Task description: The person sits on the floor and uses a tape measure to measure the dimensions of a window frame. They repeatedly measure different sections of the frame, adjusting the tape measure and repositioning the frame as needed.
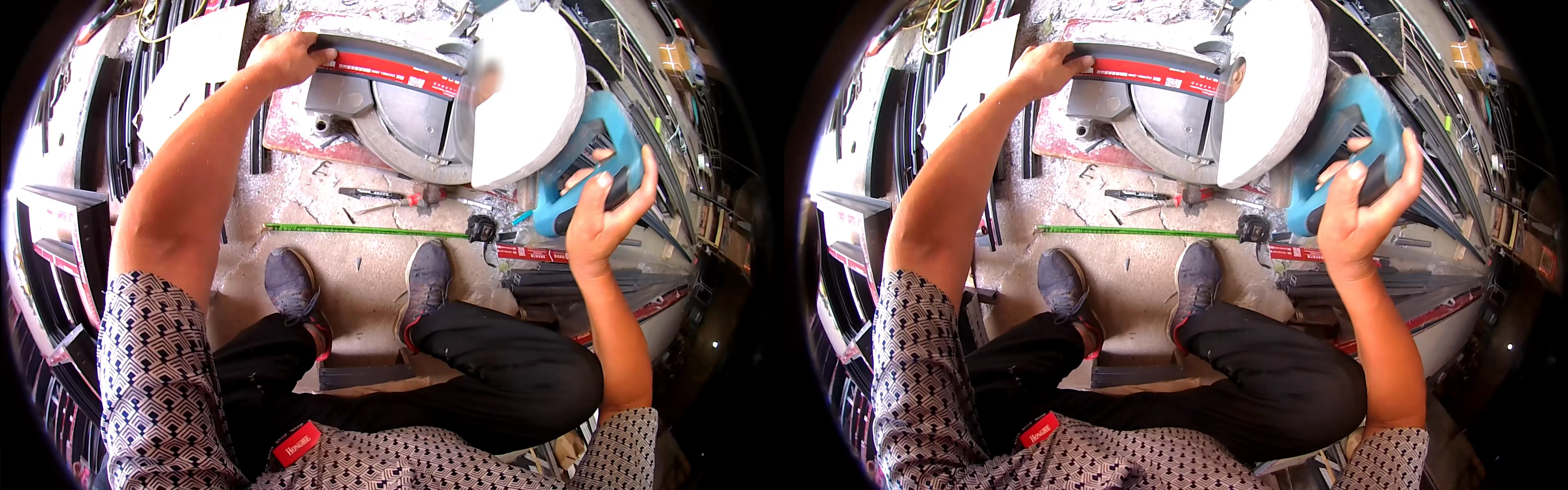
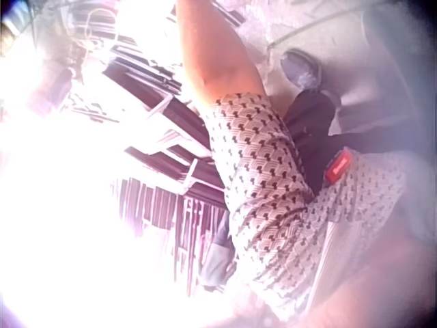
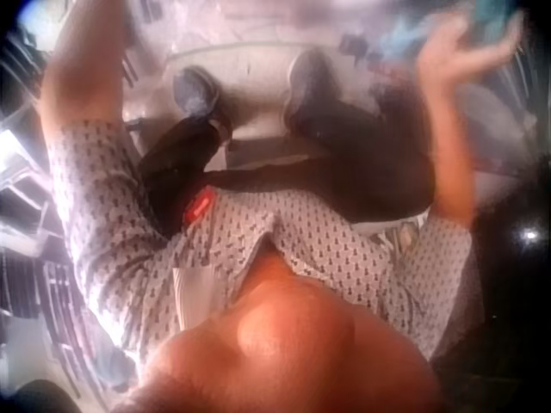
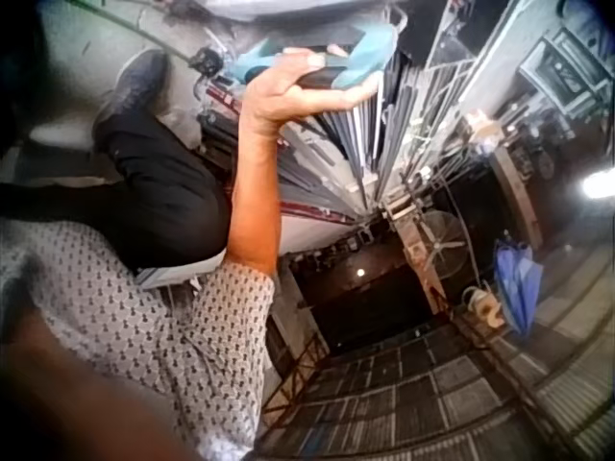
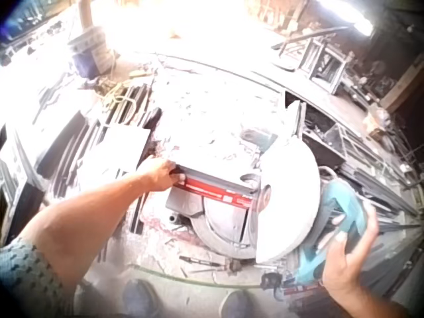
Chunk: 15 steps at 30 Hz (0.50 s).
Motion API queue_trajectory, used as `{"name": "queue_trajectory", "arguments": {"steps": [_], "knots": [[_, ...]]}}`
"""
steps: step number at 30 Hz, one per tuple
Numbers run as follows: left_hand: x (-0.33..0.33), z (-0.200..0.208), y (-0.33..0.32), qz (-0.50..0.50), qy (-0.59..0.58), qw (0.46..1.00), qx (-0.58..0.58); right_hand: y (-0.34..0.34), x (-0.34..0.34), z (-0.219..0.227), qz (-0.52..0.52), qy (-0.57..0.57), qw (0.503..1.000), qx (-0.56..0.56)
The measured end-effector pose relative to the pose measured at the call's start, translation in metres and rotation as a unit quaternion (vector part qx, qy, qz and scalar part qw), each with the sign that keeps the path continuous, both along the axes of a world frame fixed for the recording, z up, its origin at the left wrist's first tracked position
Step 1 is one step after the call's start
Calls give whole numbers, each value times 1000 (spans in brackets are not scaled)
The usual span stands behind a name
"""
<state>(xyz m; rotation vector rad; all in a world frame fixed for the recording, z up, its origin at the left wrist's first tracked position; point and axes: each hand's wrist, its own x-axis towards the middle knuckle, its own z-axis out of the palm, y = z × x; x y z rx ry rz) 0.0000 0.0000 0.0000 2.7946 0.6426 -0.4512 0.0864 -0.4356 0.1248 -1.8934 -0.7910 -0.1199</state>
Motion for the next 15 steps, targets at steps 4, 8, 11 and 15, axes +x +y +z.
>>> {"name": "queue_trajectory", "arguments": {"steps": [4, 8, 11, 15], "knots": [[-7, -4, 1, -6, -26, 999, -26, 25, 27, 56, -26, 52, 998, -28], [-27, -6, 10, 2, -30, 998, -64, 39, 76, 93, -20, 40, 997, -64], [-49, 12, 4, 2, -34, 997, -69, 45, 118, 113, -19, 53, 992, -117], [-83, 42, 10, 40, -78, 989, -119, 67, 202, 123, -8, -43, 991, -126]]}}
